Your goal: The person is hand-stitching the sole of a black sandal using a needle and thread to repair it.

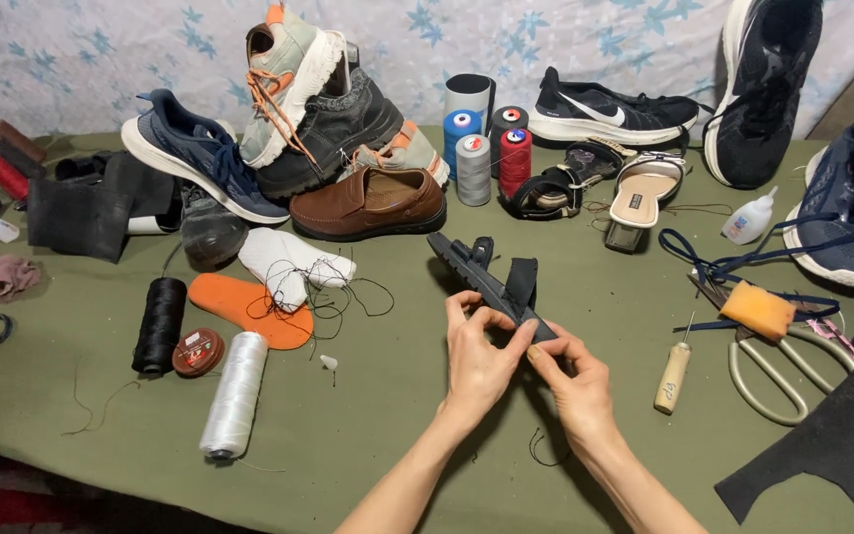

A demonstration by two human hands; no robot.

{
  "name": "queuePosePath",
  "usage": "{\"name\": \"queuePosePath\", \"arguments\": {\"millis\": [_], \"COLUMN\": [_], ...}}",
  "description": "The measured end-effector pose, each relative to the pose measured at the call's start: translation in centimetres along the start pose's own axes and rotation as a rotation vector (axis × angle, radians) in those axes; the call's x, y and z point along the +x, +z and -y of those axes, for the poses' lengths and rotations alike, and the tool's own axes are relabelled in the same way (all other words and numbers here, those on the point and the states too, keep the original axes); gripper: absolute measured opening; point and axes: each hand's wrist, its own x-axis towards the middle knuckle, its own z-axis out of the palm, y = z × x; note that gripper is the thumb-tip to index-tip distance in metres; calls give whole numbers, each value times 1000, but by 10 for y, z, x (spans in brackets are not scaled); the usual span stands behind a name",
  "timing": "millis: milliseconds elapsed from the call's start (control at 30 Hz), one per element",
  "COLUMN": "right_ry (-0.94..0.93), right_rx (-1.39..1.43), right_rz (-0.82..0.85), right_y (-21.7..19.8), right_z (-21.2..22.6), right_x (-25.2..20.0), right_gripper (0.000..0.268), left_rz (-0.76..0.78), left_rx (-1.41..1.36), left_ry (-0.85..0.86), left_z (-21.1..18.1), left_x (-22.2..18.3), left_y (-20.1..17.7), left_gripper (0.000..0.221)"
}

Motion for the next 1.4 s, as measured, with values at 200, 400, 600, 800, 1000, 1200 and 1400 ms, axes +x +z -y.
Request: {"name": "queuePosePath", "arguments": {"millis": [200, 400, 600, 800, 1000, 1200, 1400], "right_ry": [-199, -674, -724, -587, -659, -725, -692], "right_rx": [-69, -347, -605, -553, -835, -1019, -1167], "right_rz": [-40, -65, 294, 370, 404, 435, 433], "right_y": [21, 39, 51, 52, 48, 51, 51], "right_z": [7, 5, -14, -8, -20, -16, -8], "right_x": [-28, -50, -47, -15, 19, 33, 40], "right_gripper": [6, 5, 19, 11, 47, 44, 47], "left_rz": [-19, 154, 333, 397, 290, 316, 252], "left_rx": [-46, -567, -547, -384, -276, -86, 192], "left_ry": [26, 28, -139, -100, -230, -383, -87], "left_z": [19, 58, 98, 139, 127, 90, 126], "left_x": [7, 34, 68, 72, 69, 71, 73], "left_y": [-8, 0, -26, -41, -59, -81, -62], "left_gripper": [9, 4, 9, 10, 8, 33, 36]}}
